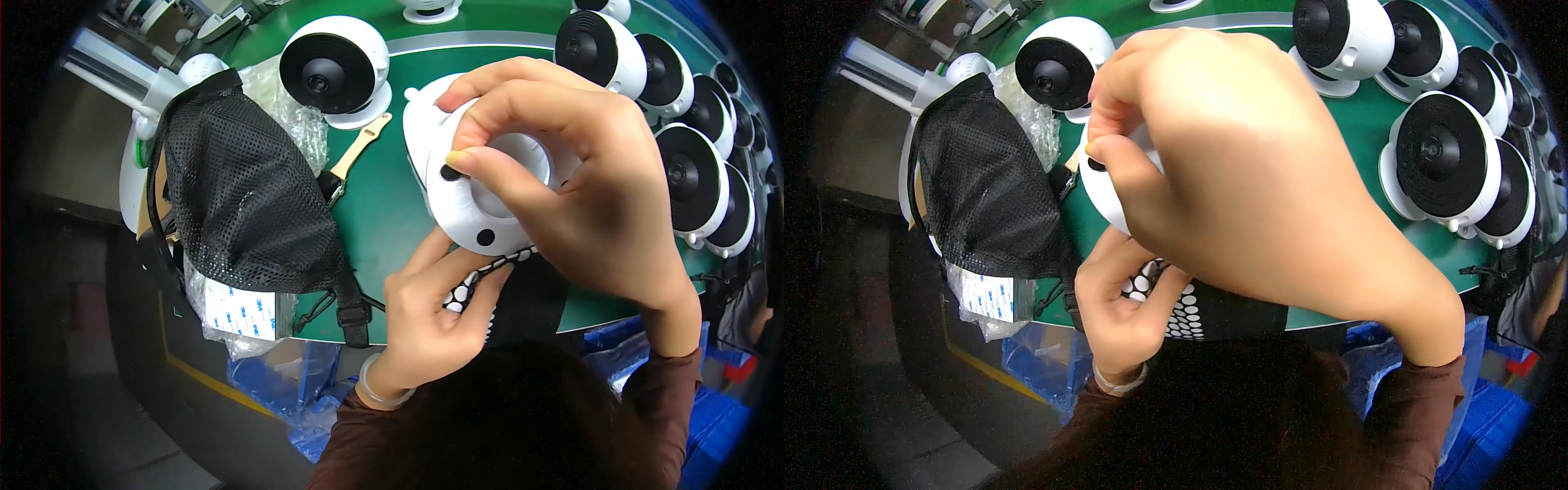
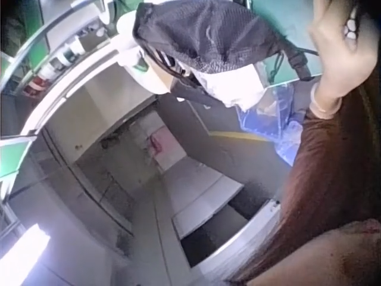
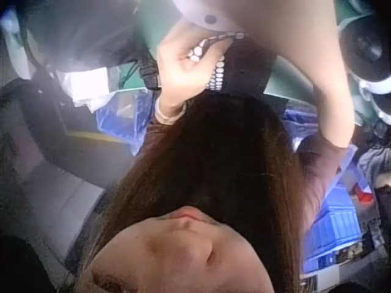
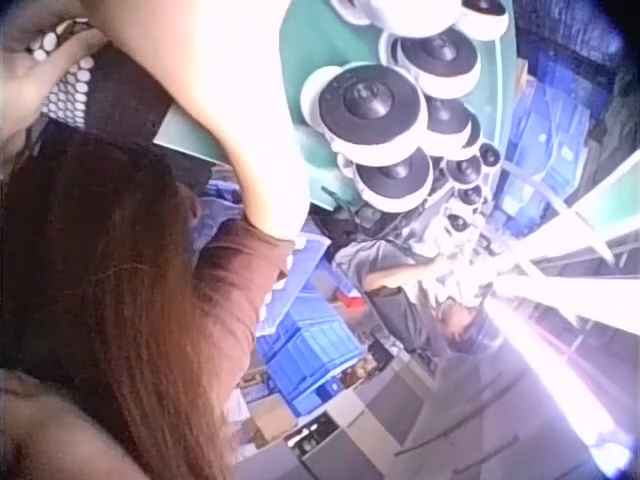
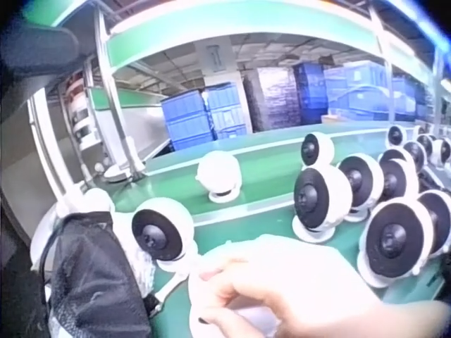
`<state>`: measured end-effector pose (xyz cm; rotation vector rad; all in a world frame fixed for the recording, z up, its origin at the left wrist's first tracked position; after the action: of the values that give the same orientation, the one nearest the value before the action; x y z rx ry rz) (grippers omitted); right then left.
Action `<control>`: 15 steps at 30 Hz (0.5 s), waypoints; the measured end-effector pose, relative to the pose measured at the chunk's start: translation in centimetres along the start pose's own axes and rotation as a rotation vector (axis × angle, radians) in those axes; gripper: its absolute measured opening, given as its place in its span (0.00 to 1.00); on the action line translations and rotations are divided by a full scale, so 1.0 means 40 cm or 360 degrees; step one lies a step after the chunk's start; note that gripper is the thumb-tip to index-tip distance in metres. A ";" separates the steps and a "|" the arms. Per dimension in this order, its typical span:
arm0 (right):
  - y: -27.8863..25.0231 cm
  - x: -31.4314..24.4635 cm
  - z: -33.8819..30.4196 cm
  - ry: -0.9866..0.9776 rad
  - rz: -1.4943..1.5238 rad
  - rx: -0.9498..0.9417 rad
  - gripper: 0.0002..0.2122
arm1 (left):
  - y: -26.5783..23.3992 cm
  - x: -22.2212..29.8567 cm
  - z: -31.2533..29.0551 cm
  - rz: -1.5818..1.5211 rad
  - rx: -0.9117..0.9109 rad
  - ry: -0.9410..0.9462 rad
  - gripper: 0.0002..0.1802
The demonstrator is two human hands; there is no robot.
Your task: Applying adhesive pads to the base of security camera units on a factory assembly line.
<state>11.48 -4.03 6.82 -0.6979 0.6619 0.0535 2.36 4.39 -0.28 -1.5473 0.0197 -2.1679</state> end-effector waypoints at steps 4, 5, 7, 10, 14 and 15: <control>-0.005 -0.046 0.018 -0.0014 -0.0044 -0.0010 0.03 | 0.001 0.004 0.007 0.0013 -0.0045 -0.0043 0.11; -0.005 -0.049 0.019 -0.0043 -0.0096 -0.0016 0.03 | 0.000 0.003 0.007 0.0012 -0.0045 -0.0048 0.11; -0.004 -0.049 0.018 -0.0072 -0.0148 -0.0025 0.03 | 0.000 0.003 0.008 -0.0005 -0.0034 -0.0030 0.11; -0.003 -0.053 0.014 -0.0183 -0.0160 -0.0015 0.04 | 0.002 0.001 0.007 0.0013 -0.0022 0.0032 0.11; -0.003 -0.056 0.012 -0.0177 -0.0189 -0.0064 0.04 | 0.002 0.002 0.004 -0.0005 -0.0021 0.0017 0.11; -0.002 -0.056 0.011 -0.0169 -0.0206 -0.0086 0.04 | 0.003 0.002 0.003 -0.0004 -0.0042 0.0016 0.11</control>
<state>9.97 -3.43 8.43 -0.7831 0.5143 -0.0107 2.51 4.31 -0.20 -1.5517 0.0500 -2.1856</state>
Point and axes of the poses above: each hand's wrist, its own z-axis towards the middle knuckle, its own y-axis out of the palm, x = y × z, the point moved 4 cm from there along z, towards the middle knuckle, and after that the axes turned 2 degrees about -y, right-handed, at the moved point
